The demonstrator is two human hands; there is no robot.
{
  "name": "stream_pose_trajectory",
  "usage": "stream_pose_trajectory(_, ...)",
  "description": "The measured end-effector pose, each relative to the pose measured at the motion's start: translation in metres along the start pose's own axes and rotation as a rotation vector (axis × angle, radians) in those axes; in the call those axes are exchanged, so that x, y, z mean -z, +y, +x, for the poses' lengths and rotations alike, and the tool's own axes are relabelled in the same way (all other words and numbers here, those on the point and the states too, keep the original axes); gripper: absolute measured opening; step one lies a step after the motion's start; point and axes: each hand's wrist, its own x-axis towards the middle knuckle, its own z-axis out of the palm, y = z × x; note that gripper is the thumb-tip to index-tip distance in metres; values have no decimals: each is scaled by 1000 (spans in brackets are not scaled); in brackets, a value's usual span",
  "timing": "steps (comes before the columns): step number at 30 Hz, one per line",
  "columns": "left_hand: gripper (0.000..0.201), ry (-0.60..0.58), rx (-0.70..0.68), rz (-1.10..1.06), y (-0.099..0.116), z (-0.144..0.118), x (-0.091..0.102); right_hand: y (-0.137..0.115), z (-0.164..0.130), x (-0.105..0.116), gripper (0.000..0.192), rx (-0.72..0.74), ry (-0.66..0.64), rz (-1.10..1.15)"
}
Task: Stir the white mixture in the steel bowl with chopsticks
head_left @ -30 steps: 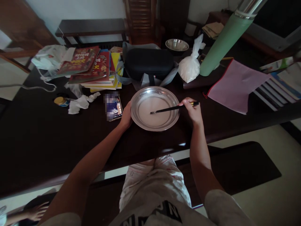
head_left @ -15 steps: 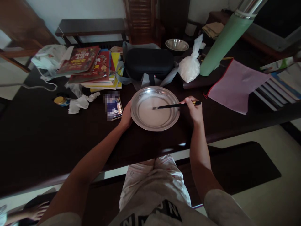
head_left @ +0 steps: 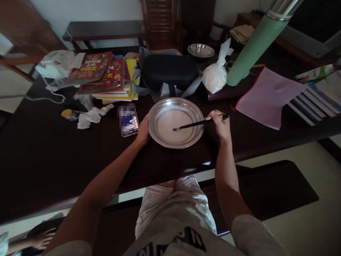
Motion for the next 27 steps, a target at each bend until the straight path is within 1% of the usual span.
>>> stream_pose_trajectory(2, 48, 2, 20, -36, 2, -1, -1, -1, 0, -1, 56, 8, -63, -10)
stream_pose_trajectory(3, 48, 4, 23, -48, 2, -1, -1, -1, 0, -2, 56, 15, -69, -13)
stream_pose_trajectory(4, 48, 5, 26, -60, 2, -1, -2, -1, 0, -2, 56, 23, -53, -16)
stream_pose_trajectory(7, 47, 7, 38, -78, 1, -1, -2, -1, 1, -1, 60, 34, 50, -15)
stream_pose_trajectory(8, 47, 4, 40, -79, 1, -1, -2, -1, 1, 0, 60, 30, 63, -9)
stream_pose_trajectory(9, 47, 3, 41, -79, 1, -1, -2, -1, 1, 0, 60, 24, 53, -2)
stream_pose_trajectory(13, 48, -2, 45, -98, 2, -1, -4, -1, 1, -2, 55, 21, -57, 4)
stream_pose_trajectory(14, 49, -2, 48, -100, 2, -1, -4, 0, 1, -2, 55, 29, -52, 0)
stream_pose_trajectory(18, 47, 1, 51, -95, 2, -1, -2, 1, 1, 0, 57, 35, 65, 22)
stream_pose_trajectory(19, 47, 1, 51, -96, 2, -1, -1, 1, 1, 0, 57, 25, 63, 33)
stream_pose_trajectory(23, 50, -13, 77, -115, 2, -1, -2, -1, 0, -2, 54, 15, -54, 35)
stream_pose_trajectory(24, 50, -17, 79, -114, 2, -1, -2, -1, 0, -3, 54, 23, -58, 29)
stream_pose_trajectory(27, 48, -9, 46, -71, 0, 0, -1, 0, 1, -2, 55, 40, 34, 20)
